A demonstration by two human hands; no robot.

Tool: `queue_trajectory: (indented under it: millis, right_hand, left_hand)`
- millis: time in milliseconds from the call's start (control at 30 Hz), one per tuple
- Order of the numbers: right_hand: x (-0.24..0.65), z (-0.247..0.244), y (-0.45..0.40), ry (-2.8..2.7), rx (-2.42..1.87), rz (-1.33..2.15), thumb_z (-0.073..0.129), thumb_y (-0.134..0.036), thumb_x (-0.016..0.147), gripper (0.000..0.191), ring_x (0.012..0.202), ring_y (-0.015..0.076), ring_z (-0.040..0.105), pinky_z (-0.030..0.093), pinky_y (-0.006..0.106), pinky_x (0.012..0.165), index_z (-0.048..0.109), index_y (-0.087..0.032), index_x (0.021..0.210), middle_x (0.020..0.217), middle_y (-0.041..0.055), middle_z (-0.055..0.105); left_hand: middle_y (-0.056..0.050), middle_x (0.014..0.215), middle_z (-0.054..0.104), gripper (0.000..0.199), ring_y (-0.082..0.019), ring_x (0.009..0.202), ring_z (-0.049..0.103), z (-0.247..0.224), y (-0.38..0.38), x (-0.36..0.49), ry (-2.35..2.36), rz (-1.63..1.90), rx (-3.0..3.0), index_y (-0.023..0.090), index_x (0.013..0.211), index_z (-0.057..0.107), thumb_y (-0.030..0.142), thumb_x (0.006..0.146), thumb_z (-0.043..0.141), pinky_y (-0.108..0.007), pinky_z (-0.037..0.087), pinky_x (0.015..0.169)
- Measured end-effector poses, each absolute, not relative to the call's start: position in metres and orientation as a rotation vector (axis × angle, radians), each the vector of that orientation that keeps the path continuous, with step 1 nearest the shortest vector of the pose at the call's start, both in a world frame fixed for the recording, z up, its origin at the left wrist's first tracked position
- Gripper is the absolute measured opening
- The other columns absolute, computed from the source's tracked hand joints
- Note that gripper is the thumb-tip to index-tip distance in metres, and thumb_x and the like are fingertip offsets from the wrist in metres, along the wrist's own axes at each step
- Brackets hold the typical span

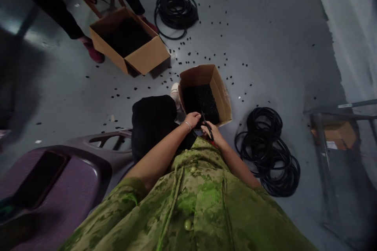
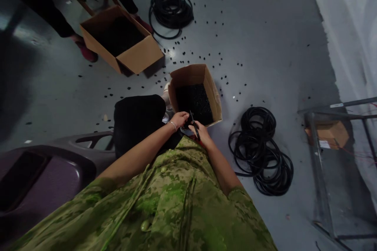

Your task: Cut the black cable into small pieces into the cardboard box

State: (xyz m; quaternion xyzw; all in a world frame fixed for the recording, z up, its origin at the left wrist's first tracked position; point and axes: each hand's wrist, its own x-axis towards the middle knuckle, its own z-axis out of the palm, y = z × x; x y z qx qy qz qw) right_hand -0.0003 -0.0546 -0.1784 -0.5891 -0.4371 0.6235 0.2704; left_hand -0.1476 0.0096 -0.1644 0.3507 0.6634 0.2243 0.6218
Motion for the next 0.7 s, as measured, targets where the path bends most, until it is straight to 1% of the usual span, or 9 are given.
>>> queue_trajectory:
  millis: [133,233,333,500,633,700]
  right_hand:
    - [-0.002,-0.177,-0.055,-1.158,-1.589,1.689,0.066,-0.047,0.079,0.042,0.062,0.0112,0.056,0.046,0.020,0.055,0.065,-0.020,0.110,0.077,-0.0015,0.063]
    - [0.000,-0.174,-0.055,-1.080,-1.573,1.774,0.066,-0.048,0.079,0.045,0.060,0.0107,0.054,0.045,0.021,0.054,0.062,-0.021,0.115,0.078,-0.0016,0.063]
    - [0.004,-0.170,-0.054,-1.038,-1.541,1.851,0.066,-0.050,0.078,0.045,0.060,0.0110,0.055,0.044,0.021,0.054,0.061,-0.021,0.113,0.078,-0.0018,0.061]
    - [0.007,-0.164,-0.051,-1.073,-1.494,1.858,0.067,-0.049,0.077,0.043,0.066,0.0120,0.056,0.045,0.022,0.059,0.061,-0.020,0.108,0.078,-0.0016,0.062]
    - [0.004,-0.162,-0.051,-1.066,-1.523,1.829,0.065,-0.051,0.077,0.044,0.060,0.0111,0.054,0.043,0.023,0.057,0.060,-0.019,0.107,0.074,-0.0030,0.059]
    - [0.003,-0.162,-0.050,-1.106,-1.532,1.796,0.064,-0.052,0.077,0.044,0.059,0.0108,0.052,0.042,0.023,0.056,0.060,-0.018,0.105,0.072,-0.0033,0.058]
  left_hand:
    - [0.005,0.052,0.047,0.017,-0.006,0.041,0.035,-0.159,0.010,-0.147,1.537,0.500,0.815,0.014,0.078,0.064,0.029,0.086,0.061,-0.020,0.026,0.043]
    - [0.005,0.054,0.047,0.015,-0.006,0.043,0.036,-0.153,0.010,-0.146,1.552,0.466,0.844,0.014,0.079,0.064,0.022,0.089,0.057,-0.019,0.028,0.046]
    - [0.006,0.055,0.047,0.015,-0.006,0.043,0.035,-0.147,0.009,-0.144,1.570,0.451,0.835,0.014,0.080,0.064,0.019,0.090,0.054,-0.020,0.027,0.046]
    - [0.006,0.054,0.044,0.014,-0.006,0.041,0.033,-0.142,0.008,-0.143,1.548,0.459,0.767,0.014,0.081,0.063,0.018,0.091,0.054,-0.020,0.026,0.045]
    - [0.007,0.054,0.044,0.011,-0.005,0.041,0.032,-0.143,0.007,-0.142,1.548,0.466,0.747,0.014,0.083,0.064,0.021,0.090,0.059,-0.019,0.026,0.046]
    - [0.006,0.054,0.045,0.011,-0.005,0.041,0.033,-0.144,0.007,-0.142,1.556,0.455,0.761,0.014,0.083,0.065,0.021,0.090,0.059,-0.020,0.026,0.046]
